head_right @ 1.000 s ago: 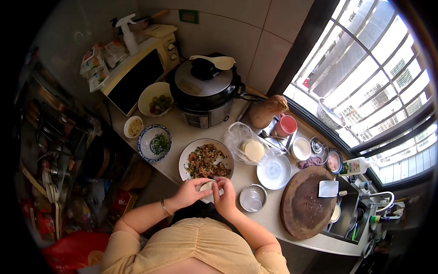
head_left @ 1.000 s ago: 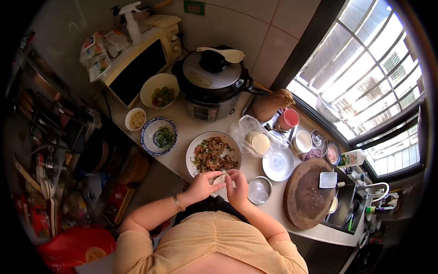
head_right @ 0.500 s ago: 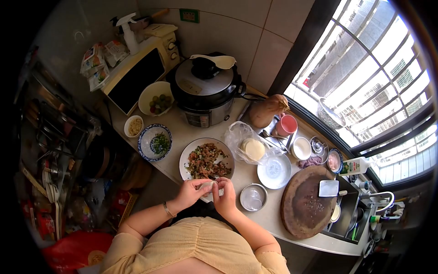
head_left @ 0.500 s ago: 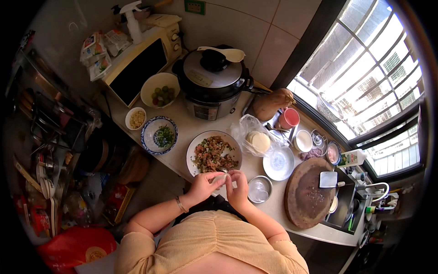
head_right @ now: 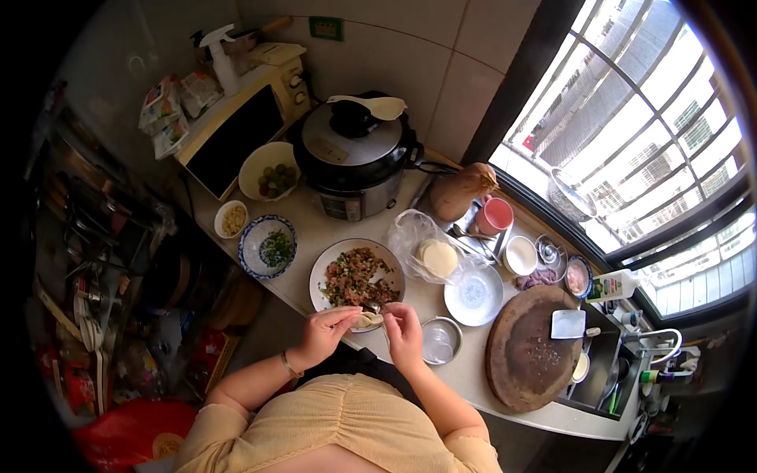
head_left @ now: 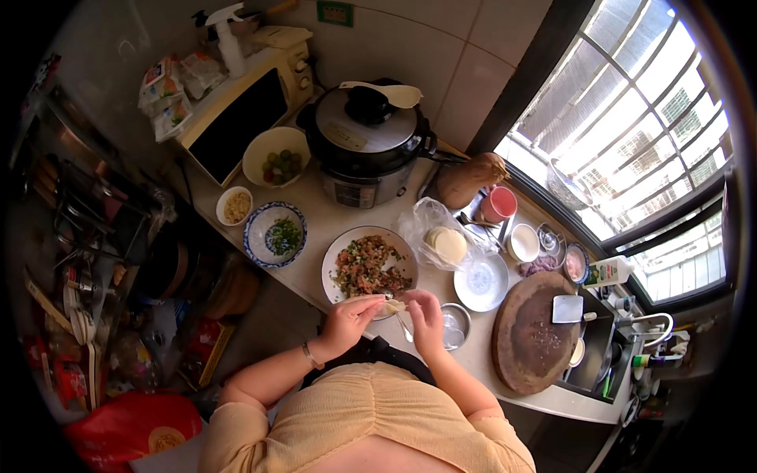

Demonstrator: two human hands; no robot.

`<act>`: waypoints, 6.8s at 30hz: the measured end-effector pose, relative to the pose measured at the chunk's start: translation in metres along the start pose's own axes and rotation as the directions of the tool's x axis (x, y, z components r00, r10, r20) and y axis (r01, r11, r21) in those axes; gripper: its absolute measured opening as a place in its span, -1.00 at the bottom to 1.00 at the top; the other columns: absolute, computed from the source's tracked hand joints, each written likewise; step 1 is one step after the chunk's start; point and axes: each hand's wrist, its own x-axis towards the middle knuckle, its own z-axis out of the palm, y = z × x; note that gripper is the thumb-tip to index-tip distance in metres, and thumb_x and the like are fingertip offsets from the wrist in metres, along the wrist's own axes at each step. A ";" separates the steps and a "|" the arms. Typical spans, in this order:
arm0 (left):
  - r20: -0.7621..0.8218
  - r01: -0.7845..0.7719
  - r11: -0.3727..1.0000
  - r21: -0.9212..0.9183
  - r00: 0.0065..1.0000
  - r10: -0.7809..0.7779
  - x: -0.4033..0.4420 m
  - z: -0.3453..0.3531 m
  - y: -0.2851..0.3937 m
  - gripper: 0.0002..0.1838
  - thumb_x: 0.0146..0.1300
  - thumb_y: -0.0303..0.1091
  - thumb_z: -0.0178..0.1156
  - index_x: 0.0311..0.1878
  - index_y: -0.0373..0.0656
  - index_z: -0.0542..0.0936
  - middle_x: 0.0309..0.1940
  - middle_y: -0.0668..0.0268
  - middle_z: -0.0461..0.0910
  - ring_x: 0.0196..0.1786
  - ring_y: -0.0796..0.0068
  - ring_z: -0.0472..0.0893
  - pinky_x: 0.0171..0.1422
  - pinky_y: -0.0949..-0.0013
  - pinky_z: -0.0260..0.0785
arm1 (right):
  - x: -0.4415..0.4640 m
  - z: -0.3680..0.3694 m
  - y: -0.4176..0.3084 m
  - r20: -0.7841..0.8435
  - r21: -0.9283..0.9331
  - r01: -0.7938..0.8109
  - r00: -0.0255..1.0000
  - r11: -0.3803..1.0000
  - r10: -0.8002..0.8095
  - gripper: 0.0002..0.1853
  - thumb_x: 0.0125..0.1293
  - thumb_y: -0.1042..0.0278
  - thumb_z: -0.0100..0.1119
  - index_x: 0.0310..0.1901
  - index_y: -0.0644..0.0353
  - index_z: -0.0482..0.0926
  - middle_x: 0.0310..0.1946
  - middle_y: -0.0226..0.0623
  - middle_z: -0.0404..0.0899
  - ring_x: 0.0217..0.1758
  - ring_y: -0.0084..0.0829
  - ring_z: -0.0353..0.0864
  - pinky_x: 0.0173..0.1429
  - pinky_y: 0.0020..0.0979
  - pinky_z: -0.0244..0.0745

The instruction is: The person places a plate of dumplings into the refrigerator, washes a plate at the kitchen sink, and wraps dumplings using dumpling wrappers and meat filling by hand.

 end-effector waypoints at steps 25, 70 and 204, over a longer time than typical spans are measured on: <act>-0.067 -0.172 0.972 0.157 0.981 0.184 0.006 -0.001 0.016 -0.81 0.09 -0.59 0.18 -0.18 -0.32 0.56 -0.18 0.11 0.56 -0.20 0.29 0.60 -0.17 0.42 0.48 | -0.005 0.026 -0.024 0.117 0.027 0.180 0.976 0.983 -0.182 -0.73 0.08 0.57 0.23 -0.13 0.33 0.53 -0.01 -0.22 0.37 0.08 -0.39 0.38 0.10 -0.44 0.33; -0.062 -0.344 0.853 0.393 0.915 0.398 0.026 0.007 0.017 -0.83 -0.10 -0.48 0.31 -0.40 -0.18 0.53 -0.40 0.29 0.46 -0.25 0.26 0.46 -0.01 0.22 0.27 | 0.000 0.029 -0.016 -0.044 0.435 0.008 0.999 0.900 0.012 -0.88 0.13 0.65 0.14 -0.27 0.38 0.58 -0.04 -0.25 0.39 -0.02 -0.44 0.41 0.09 -0.43 0.30; -0.086 -0.125 0.973 0.195 0.986 0.144 0.013 0.005 0.035 -0.91 0.07 -0.51 0.22 -0.35 -0.31 0.61 -0.50 0.25 0.53 -0.45 0.44 0.49 -0.35 0.47 0.33 | 0.009 0.001 -0.017 0.307 -0.544 0.732 0.628 0.410 -0.715 -0.73 0.06 0.47 0.19 -0.18 0.40 0.51 -0.60 -0.28 0.39 -0.61 -0.31 0.29 -0.51 -0.34 0.20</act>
